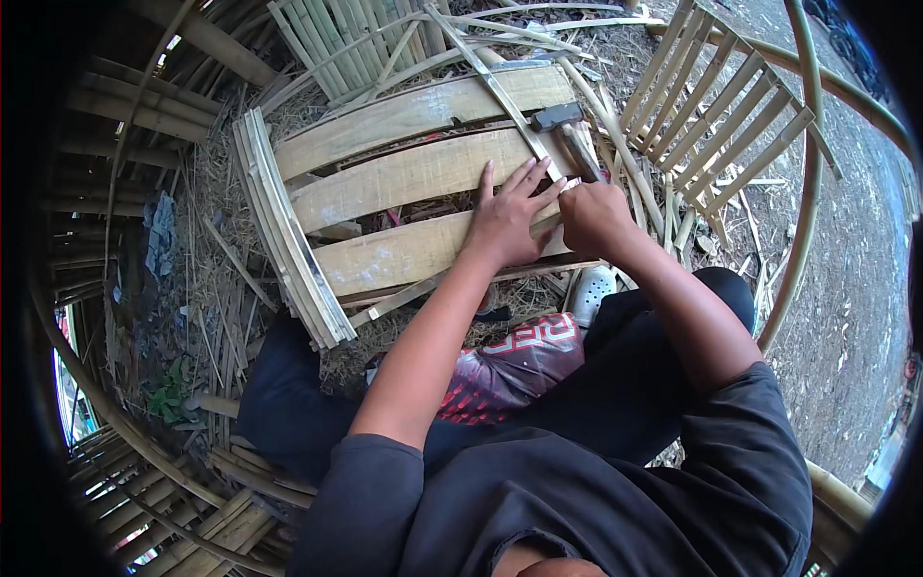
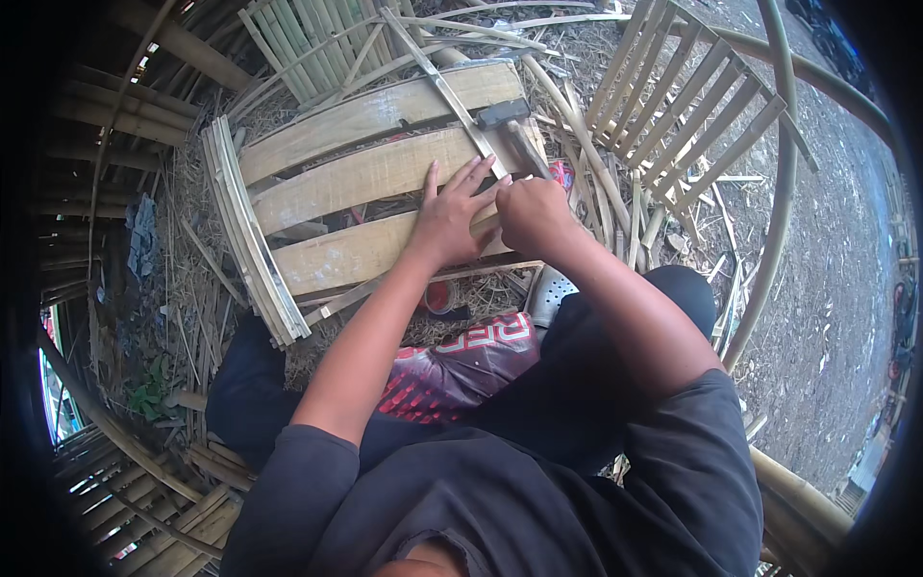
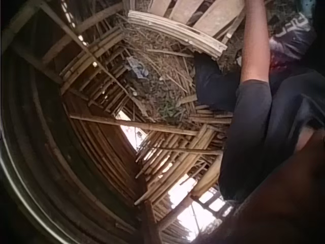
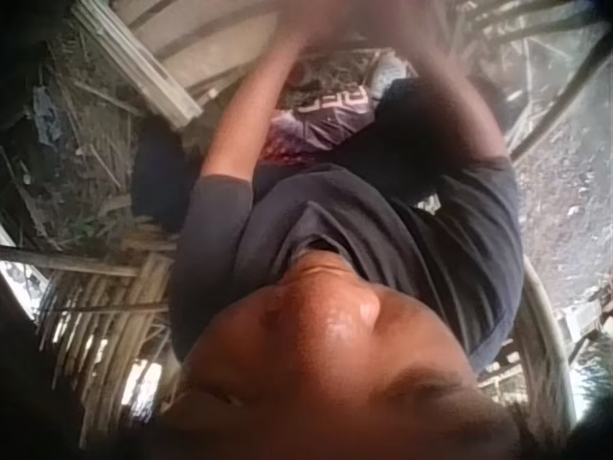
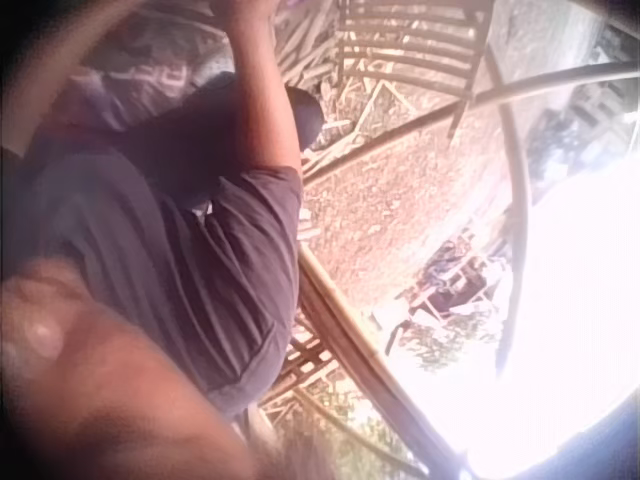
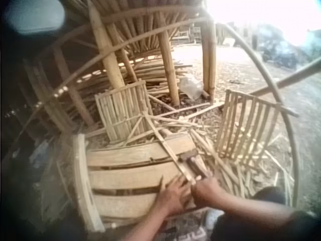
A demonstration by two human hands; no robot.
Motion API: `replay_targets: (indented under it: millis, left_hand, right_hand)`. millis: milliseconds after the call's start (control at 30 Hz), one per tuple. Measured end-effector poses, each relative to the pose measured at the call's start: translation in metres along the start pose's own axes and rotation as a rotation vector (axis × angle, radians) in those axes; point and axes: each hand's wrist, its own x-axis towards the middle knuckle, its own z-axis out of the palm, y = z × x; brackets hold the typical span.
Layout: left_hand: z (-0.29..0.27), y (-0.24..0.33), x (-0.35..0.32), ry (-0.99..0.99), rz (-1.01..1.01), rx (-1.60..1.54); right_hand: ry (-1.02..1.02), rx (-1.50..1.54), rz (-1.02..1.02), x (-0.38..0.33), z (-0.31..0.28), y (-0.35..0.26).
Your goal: The person nails thin wooden slats onto a frame using a hammer and then uses a machete to trim a long, thin strip of bamboo.
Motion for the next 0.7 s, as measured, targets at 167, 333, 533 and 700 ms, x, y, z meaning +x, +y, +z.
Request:
replay_targets:
  millis: [167, 333, 533, 700]
  left_hand:
    - [0.001, 0.006, 0.001, 0.019, -0.007, -0.040]
    - [0.001, 0.003, 0.001, 0.037, -0.008, -0.061]
    - [0.003, 0.000, 0.000, 0.045, -0.003, -0.049]
    - [0.003, -0.003, -0.001, 0.034, 0.000, -0.046]
  right_hand:
    - [-0.062, 0.125, 0.084, 0.004, -0.004, 0.008]
    - [-0.054, 0.226, 0.107, 0.005, -0.003, 0.010]
    - [0.047, 0.380, -0.005, 0.008, 0.018, 0.024]
    - [0.175, 0.470, -0.185, 0.014, 0.030, 0.031]
